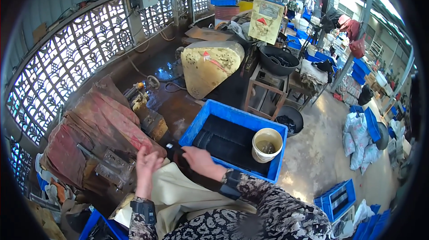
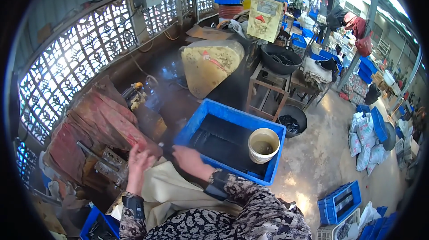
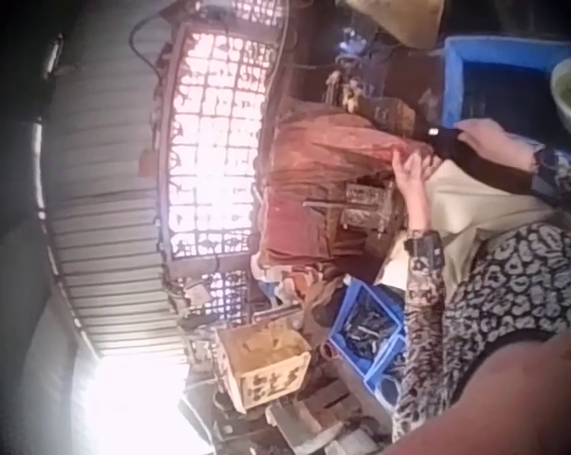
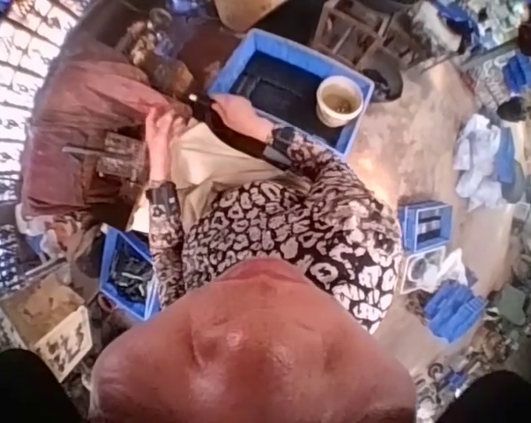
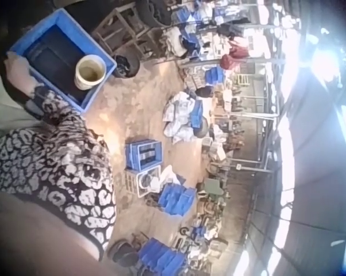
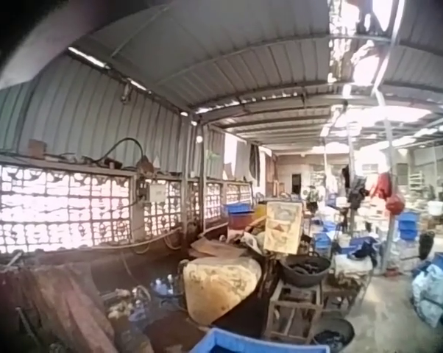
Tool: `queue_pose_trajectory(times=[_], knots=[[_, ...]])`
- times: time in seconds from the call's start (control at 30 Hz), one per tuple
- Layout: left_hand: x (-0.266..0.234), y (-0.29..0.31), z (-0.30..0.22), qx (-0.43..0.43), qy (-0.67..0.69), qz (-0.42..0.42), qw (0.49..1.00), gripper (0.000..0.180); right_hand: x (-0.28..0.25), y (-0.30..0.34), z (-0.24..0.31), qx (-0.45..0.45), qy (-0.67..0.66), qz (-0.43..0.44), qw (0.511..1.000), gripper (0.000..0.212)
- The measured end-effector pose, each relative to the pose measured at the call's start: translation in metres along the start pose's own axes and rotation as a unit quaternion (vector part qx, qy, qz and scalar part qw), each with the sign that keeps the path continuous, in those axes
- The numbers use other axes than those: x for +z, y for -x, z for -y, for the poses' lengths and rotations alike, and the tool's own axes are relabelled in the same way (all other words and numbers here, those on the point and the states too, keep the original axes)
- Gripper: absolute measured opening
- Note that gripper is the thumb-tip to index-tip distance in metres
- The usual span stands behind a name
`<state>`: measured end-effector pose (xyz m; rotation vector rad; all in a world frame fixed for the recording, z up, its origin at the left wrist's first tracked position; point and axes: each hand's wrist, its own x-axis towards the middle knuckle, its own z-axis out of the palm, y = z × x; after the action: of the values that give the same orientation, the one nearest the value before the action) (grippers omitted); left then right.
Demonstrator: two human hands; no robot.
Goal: The person picks up metal pieces from a blue bin, holds them against a rotating grinding wheel, and then dips them into a container of liquid. This process is repeated for several pieces before they are placed into a separate blue bin.
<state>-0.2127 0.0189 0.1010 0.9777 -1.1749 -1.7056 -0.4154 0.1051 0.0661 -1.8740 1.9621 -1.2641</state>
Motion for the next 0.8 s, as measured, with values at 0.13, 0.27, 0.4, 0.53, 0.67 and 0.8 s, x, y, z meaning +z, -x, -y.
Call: queue_pose_trajectory(times=[0.13, 0.27, 0.4, 0.53, 0.67, 0.8], knots=[[-0.095, -0.029, 0.017, 0.209, -0.235, -0.166, 0.935, 0.047, -0.039, 0.015, -0.062, 0.146, 0.176, 0.038, 0.973, 0.016], [-0.156, -0.032, 0.031, 0.253, -0.421, -0.247, 0.835, 0.044, -0.068, 0.066, -0.175, 0.158, 0.419, 0.092, 0.890, 0.007], [-0.179, -0.031, 0.059, 0.192, -0.510, -0.249, 0.801, 0.044, -0.114, 0.076, -0.182, 0.319, 0.349, 0.215, 0.854, 0.023], [-0.186, -0.036, 0.073, 0.187, -0.516, -0.254, 0.796, 0.043, -0.115, 0.110, -0.201, 0.352, 0.347, 0.229, 0.839, 0.024], [-0.191, -0.033, 0.079, 0.165, -0.539, -0.257, 0.785, 0.041, -0.109, 0.124, -0.206, 0.355, 0.350, 0.269, 0.824, 0.025], [-0.201, -0.031, 0.079, 0.134, -0.533, -0.272, 0.790, 0.040, -0.097, 0.120, -0.200, 0.386, 0.335, 0.287, 0.810, 0.026]])
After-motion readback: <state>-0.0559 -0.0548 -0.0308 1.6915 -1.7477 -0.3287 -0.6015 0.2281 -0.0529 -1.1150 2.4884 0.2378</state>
